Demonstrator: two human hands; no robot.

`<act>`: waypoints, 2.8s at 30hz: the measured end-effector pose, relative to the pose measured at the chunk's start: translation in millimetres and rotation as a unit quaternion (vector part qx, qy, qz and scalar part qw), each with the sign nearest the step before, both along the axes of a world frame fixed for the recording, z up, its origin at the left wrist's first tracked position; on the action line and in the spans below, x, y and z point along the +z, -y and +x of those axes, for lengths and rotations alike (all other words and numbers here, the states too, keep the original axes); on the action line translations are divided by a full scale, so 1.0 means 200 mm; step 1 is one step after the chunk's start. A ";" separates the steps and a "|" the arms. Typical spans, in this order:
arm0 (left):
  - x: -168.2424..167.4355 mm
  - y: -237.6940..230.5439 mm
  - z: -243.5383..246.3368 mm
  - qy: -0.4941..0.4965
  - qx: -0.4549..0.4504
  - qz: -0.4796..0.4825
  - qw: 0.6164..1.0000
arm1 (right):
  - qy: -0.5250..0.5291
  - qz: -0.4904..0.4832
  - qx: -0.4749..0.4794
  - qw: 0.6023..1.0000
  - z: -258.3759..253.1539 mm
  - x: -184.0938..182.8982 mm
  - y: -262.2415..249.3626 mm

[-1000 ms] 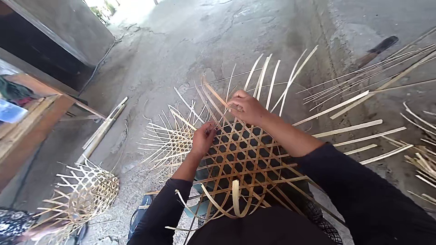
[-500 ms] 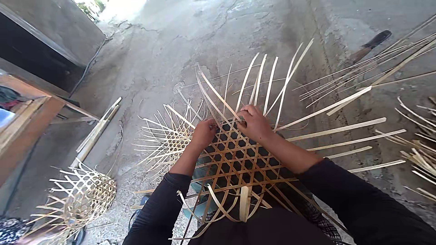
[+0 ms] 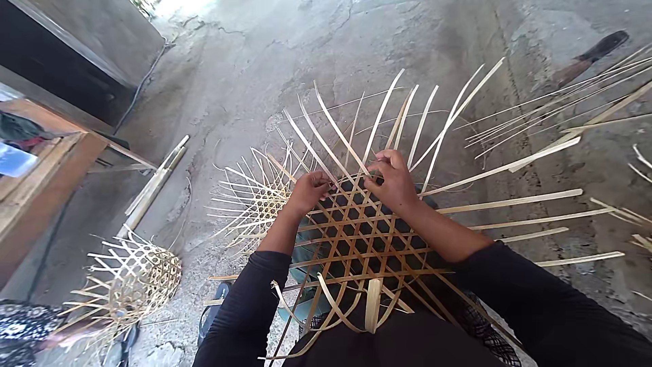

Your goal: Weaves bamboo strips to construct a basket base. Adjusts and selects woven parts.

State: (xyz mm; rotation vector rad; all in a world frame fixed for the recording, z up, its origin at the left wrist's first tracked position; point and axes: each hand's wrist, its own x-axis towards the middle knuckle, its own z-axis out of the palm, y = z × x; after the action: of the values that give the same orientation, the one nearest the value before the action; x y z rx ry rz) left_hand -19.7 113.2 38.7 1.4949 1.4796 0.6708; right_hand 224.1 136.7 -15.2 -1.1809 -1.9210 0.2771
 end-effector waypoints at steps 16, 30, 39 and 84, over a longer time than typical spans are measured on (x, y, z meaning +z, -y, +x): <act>-0.15 0.01 0.07 -0.011 0.121 0.077 0.990 | -0.011 -0.002 -0.005 1.000 0.00 -0.01 0.00; 0.00 -0.25 0.17 -0.070 0.028 -0.099 0.992 | 0.029 -0.019 0.004 0.999 0.02 0.00 0.00; -0.09 -0.11 0.12 -0.019 0.006 0.137 0.990 | 0.054 -0.051 0.008 0.997 0.02 0.00 -0.03; -0.05 -0.27 0.35 -0.171 -0.047 0.077 0.981 | 0.080 0.042 0.093 0.992 0.00 -0.04 -0.04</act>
State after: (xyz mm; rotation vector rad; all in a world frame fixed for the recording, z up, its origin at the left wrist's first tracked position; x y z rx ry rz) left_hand 50.9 167.2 28.1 1.8601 1.6271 0.4956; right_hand 224.3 145.1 -23.7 -0.9950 -2.1661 0.2027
